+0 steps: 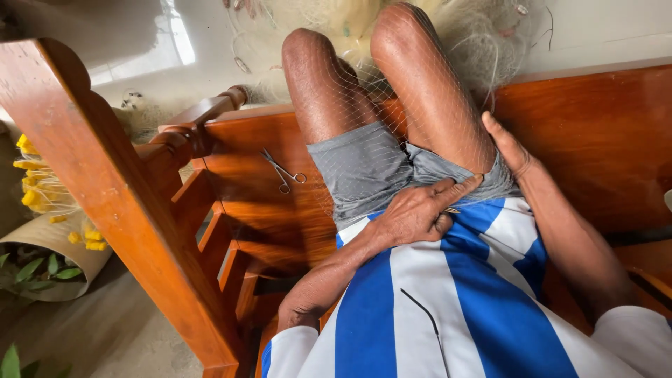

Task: A person is manually repairing or weaving a fine mesh fishing net using a wooden shuttle and thread while sitting on a bench.

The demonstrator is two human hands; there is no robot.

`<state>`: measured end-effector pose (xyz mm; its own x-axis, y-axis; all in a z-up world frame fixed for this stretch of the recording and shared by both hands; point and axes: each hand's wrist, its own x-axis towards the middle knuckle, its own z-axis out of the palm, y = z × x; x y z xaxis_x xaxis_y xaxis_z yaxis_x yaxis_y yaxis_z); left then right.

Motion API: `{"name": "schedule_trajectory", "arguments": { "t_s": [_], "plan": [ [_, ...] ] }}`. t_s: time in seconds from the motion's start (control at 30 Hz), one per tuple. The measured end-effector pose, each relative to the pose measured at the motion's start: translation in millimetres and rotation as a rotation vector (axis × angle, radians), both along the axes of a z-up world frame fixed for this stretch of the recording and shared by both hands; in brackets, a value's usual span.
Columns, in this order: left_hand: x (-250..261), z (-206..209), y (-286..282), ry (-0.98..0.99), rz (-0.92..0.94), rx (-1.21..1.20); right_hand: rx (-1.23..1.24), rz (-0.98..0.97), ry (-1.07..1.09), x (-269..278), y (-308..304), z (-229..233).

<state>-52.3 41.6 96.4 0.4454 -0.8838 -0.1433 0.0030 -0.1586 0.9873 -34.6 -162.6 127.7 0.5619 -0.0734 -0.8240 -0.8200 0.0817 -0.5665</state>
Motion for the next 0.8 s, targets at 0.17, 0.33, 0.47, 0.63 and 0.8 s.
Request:
{"name": "schedule_trajectory", "arguments": {
  "t_s": [0.17,0.33,0.47,0.63,0.8],
  "plan": [
    [-10,-10,-8,-0.061,-0.033,0.060,-0.139,0.026,0.069,-2,-1,-12],
    [-13,-9,-23,-0.049,-0.065,0.173,-0.362,0.123,0.220,-67,-64,-110],
    [-9,-3,-32,-0.011,-0.037,0.263,-0.577,0.213,0.429,-121,-107,-170],
    [-4,-1,-58,-0.120,-0.064,0.445,-1.020,0.349,-0.582,-63,-106,-89],
    [-14,-24,-82,-0.267,-0.055,0.470,-0.726,-0.025,-0.734,-38,-118,-84]
  ]
}}
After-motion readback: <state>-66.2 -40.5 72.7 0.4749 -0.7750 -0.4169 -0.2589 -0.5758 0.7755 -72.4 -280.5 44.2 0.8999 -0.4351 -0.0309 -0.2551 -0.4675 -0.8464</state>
